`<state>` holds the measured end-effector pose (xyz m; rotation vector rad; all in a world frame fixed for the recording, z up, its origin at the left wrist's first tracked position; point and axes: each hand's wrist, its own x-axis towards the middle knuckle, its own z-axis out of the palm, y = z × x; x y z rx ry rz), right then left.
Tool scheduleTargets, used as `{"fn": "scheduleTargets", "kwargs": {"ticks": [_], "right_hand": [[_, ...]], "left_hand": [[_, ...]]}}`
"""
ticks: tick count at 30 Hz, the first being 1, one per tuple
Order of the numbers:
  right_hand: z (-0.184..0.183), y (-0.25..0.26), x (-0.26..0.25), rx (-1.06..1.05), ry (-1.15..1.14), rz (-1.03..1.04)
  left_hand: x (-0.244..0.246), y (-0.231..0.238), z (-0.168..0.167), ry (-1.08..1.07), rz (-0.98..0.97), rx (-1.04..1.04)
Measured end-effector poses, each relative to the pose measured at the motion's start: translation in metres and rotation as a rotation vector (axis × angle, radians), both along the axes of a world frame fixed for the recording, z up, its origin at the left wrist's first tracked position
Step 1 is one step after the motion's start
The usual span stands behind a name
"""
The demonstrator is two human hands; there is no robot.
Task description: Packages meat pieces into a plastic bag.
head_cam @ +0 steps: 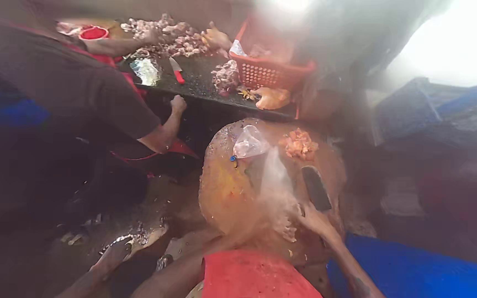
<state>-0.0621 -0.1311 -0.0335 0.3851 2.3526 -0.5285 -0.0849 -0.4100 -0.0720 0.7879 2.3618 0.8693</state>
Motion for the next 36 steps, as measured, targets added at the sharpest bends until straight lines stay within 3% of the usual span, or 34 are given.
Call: {"fn": "scheduleTargets", "kwargs": {"ticks": [5,10,12,15,19,23,26,30,33,36], "right_hand": [[-0.021,-0.014,0.046,-0.108,0.17,-0.2],[-0.027,-0.028,0.048,-0.162,0.256,-0.075],[-0.019,-0.03,0.053,-0.145,0.205,-0.042],[-0.016,-0.044,0.066,-0.146,0.245,-0.2],[-0.024,-0.066,0.057,-0.307,0.377,-0.505],[-0.025,-0.077,0.04,-0.624,0.46,-0.821],[0.0,-0.074,0.026,-0.869,0.484,-0.971],[0.052,-0.079,0.007,-1.03,0.499,-0.98],[0.057,-0.096,-0.022,-1.04,0.474,-0.994],[0.042,-0.12,-0.037,-1.013,0.373,-0.783]], "left_hand": [[-0.032,0.003,0.001,0.08,0.035,0.06],[-0.059,-0.02,-0.009,0.16,-0.035,-0.064],[-0.047,-0.021,-0.008,0.109,-0.08,-0.128],[-0.014,-0.015,-0.007,0.019,-0.112,-0.171],[0.019,0.017,0.005,-0.089,0.089,-0.24],[0.013,0.038,0.008,-0.274,0.233,-0.019],[-0.004,0.039,0.039,-0.481,0.308,0.194],[-0.01,0.019,0.099,-0.599,0.413,0.425],[-0.005,0.007,0.104,-0.611,0.466,0.518],[-0.002,0.003,0.094,-0.539,0.62,0.627]]}}
